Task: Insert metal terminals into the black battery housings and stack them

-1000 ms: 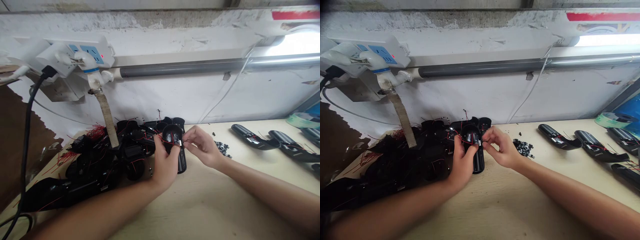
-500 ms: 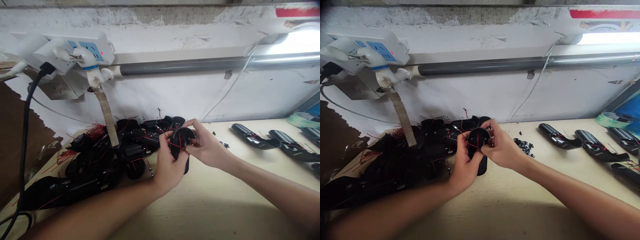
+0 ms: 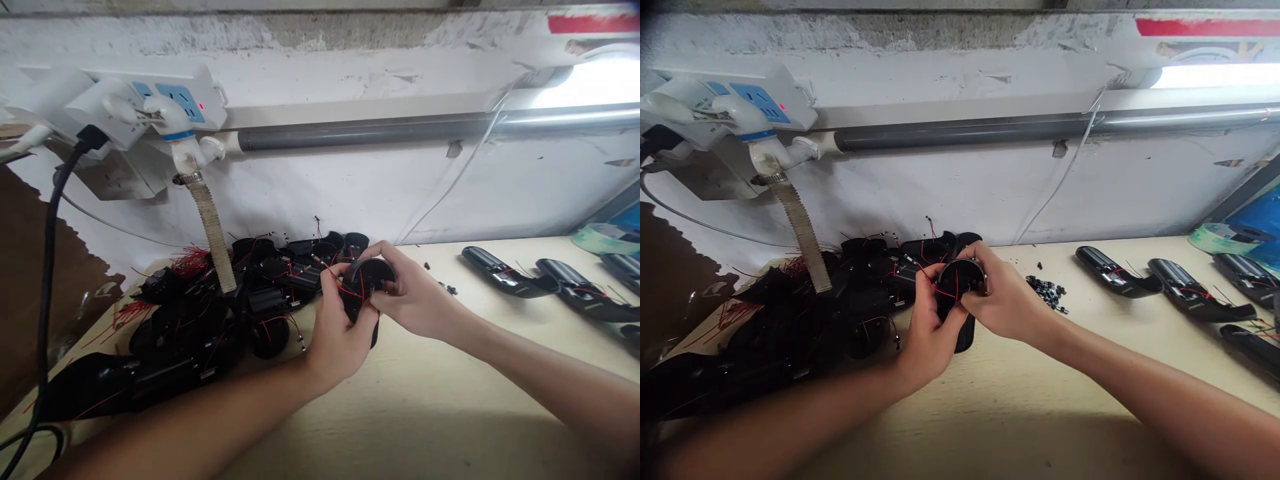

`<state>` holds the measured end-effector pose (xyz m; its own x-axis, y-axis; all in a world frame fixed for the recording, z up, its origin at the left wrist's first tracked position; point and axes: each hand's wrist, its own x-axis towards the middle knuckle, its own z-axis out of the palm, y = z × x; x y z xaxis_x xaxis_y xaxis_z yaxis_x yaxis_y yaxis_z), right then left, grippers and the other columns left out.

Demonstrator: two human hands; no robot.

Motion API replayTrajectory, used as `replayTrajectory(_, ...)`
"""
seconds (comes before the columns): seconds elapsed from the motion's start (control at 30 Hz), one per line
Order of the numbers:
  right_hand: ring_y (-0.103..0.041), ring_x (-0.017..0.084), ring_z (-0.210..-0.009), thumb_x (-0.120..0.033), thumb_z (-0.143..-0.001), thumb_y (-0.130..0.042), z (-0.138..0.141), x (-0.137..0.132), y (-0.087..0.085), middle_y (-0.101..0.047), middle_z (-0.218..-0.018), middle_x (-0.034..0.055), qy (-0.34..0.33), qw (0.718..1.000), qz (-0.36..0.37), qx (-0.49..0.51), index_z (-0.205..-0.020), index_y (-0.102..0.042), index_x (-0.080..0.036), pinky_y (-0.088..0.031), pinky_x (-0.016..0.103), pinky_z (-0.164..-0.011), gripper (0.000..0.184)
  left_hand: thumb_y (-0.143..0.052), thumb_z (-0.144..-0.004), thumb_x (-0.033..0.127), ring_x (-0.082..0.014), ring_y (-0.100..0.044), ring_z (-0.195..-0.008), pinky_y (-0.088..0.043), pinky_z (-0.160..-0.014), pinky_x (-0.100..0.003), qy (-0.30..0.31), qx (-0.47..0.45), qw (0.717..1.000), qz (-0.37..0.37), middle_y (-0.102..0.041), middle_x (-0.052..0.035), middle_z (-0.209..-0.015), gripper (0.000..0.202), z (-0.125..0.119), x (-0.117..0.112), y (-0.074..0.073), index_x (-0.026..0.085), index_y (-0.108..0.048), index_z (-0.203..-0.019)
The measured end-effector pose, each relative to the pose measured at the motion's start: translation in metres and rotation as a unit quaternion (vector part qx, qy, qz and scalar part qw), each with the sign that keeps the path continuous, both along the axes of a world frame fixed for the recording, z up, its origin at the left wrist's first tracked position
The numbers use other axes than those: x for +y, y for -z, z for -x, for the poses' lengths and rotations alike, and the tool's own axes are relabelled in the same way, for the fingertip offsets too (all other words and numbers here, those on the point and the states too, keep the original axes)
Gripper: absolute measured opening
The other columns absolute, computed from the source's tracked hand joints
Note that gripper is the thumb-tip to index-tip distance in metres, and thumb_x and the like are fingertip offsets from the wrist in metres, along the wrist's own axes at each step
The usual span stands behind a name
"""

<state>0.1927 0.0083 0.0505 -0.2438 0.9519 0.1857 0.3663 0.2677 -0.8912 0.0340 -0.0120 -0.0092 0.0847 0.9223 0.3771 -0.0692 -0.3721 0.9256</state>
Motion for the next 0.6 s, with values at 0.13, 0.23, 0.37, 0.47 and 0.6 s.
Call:
replayTrajectory(0.13, -0.060, 0.016, -0.061, -0.011, -0.071, -0.064, 0.0011, 0.0003, 0.0001, -0.073, -0.088, 0.0020, 0.005, 1.000, -0.003, 0.000, -0.111, -0.062, -0.025, -0.043, 0.029, -0.048, 0.042, -0.069, -0.098, 0.018, -0.0218, -0.070, -0.110, -0.054, -0.096, -0.036, 0.012, 0.000, 1.000, 0.006, -0.071, -0.0061, -0.124, 0.040, 0.0013, -0.0015, -0.0034, 0.026, -0.049, -0.131)
replayTrajectory(0.23, -0.061, 0.015, -0.059, -0.011, -0.072, -0.065, -0.0001, 0.0027, 0.0012, -0.073, -0.093, 0.0032, -0.001, 1.000, -0.003, 0.012, -0.114, -0.062, -0.025, -0.043, 0.029, -0.046, 0.044, -0.070, -0.094, 0.016, -0.0229, -0.069, -0.111, -0.053, -0.096, -0.038, 0.023, -0.016, 0.999, 0.015, -0.070, -0.0064, -0.124, 0.045, 0.0009, -0.0007, -0.0037, 0.025, -0.048, -0.132)
replayTrajectory(0.37, -0.068, 0.017, -0.062, -0.010, -0.073, -0.065, -0.0042, 0.0057, -0.0005, -0.074, -0.103, 0.0062, -0.040, 0.998, 0.029, 0.027, -0.115, -0.063, -0.024, -0.045, 0.030, -0.046, 0.044, -0.071, -0.090, 0.013, -0.0220, -0.067, -0.111, -0.053, -0.096, -0.037, 0.013, -0.051, 0.998, 0.033, -0.068, -0.0045, -0.124, 0.046, -0.0017, 0.0031, -0.0017, 0.025, -0.048, -0.129)
replayTrajectory(0.47, -0.069, 0.018, -0.064, -0.009, -0.074, -0.066, -0.0063, 0.0064, -0.0011, -0.074, -0.102, 0.0065, -0.054, 0.997, 0.040, 0.039, -0.113, -0.063, -0.024, -0.046, 0.029, -0.045, 0.042, -0.071, -0.089, 0.013, -0.0206, -0.067, -0.108, -0.053, -0.094, -0.035, 0.020, -0.059, 0.997, 0.047, -0.068, -0.0033, -0.121, 0.048, -0.0027, 0.0043, -0.0019, 0.025, -0.048, -0.129)
replayTrajectory(0.6, -0.070, 0.018, -0.067, -0.008, -0.075, -0.068, -0.0050, 0.0067, 0.0024, -0.074, -0.102, 0.0067, -0.057, 0.995, 0.047, 0.059, -0.111, -0.062, -0.023, -0.052, 0.029, -0.048, 0.040, -0.076, -0.087, 0.016, -0.0210, -0.068, -0.105, -0.054, -0.090, -0.034, 0.023, -0.058, 0.996, 0.059, -0.070, -0.0037, -0.118, 0.052, -0.0020, 0.0032, -0.0021, 0.025, -0.047, -0.129)
